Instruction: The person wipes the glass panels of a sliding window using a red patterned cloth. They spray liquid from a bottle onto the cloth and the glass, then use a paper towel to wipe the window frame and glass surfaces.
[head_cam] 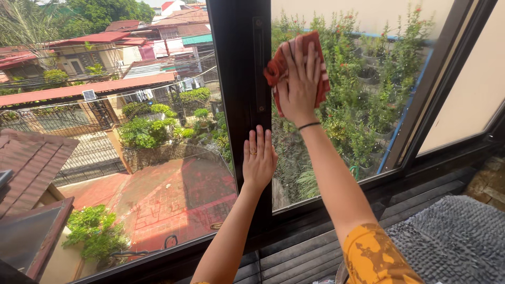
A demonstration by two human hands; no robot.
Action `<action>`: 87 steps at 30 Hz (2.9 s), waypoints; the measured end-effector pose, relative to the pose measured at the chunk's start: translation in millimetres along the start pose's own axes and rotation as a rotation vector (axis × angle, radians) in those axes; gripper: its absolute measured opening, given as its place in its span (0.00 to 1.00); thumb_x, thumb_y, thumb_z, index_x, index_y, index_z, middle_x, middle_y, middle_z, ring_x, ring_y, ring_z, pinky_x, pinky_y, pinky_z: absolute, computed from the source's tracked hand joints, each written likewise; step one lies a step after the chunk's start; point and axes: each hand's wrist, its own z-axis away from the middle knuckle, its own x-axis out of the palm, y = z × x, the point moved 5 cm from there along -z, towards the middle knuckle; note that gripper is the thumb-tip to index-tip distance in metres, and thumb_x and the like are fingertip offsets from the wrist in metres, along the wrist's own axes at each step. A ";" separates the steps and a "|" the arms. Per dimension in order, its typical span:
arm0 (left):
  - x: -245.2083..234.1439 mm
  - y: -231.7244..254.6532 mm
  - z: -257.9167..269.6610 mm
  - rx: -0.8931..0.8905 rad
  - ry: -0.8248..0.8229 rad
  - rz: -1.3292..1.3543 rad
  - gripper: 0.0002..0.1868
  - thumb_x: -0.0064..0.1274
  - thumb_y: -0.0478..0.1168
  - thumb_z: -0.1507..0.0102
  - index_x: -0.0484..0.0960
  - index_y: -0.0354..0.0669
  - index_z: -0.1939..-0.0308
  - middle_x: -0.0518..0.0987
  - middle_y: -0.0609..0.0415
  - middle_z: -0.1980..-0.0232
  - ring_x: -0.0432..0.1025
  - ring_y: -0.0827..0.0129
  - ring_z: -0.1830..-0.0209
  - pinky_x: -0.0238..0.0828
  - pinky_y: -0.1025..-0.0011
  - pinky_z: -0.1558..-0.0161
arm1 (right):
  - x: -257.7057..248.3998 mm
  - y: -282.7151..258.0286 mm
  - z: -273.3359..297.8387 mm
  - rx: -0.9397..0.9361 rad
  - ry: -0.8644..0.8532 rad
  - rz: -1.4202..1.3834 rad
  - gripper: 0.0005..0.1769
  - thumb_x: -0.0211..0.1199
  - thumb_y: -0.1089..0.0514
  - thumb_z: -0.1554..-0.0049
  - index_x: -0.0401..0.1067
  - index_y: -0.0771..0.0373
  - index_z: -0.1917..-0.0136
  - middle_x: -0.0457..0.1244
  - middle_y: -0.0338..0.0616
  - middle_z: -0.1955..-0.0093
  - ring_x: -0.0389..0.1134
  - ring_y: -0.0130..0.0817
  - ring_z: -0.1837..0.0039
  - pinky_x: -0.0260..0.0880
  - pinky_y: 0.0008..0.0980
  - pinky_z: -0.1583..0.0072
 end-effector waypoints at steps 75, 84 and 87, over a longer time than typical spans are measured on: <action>-44.6 -28.8 -99.9 0.043 0.231 0.088 0.41 0.41 0.23 0.33 0.40 0.31 0.19 0.50 0.25 0.19 0.49 0.36 0.18 0.48 0.46 0.21 | -21.8 20.2 -202.5 0.019 -0.041 0.253 0.34 0.37 0.42 0.26 0.48 0.62 0.15 0.37 0.51 0.11 0.29 0.55 0.12 0.27 0.54 0.15; -45.1 -35.7 -101.6 0.053 0.251 0.101 0.47 0.40 0.18 0.36 0.34 0.33 0.18 0.46 0.28 0.18 0.45 0.39 0.16 0.51 0.47 0.21 | -31.7 225.4 -42.1 0.760 0.194 0.026 0.43 0.19 0.31 0.31 0.29 0.57 0.12 0.26 0.50 0.10 0.22 0.45 0.11 0.23 0.49 0.16; -51.9 -39.0 -102.3 0.048 0.258 0.103 0.46 0.39 0.18 0.34 0.33 0.33 0.17 0.45 0.29 0.17 0.44 0.39 0.15 0.51 0.47 0.20 | -4.1 154.4 44.0 0.715 0.162 -0.065 0.42 0.19 0.34 0.31 0.30 0.58 0.13 0.25 0.55 0.11 0.21 0.53 0.13 0.19 0.55 0.17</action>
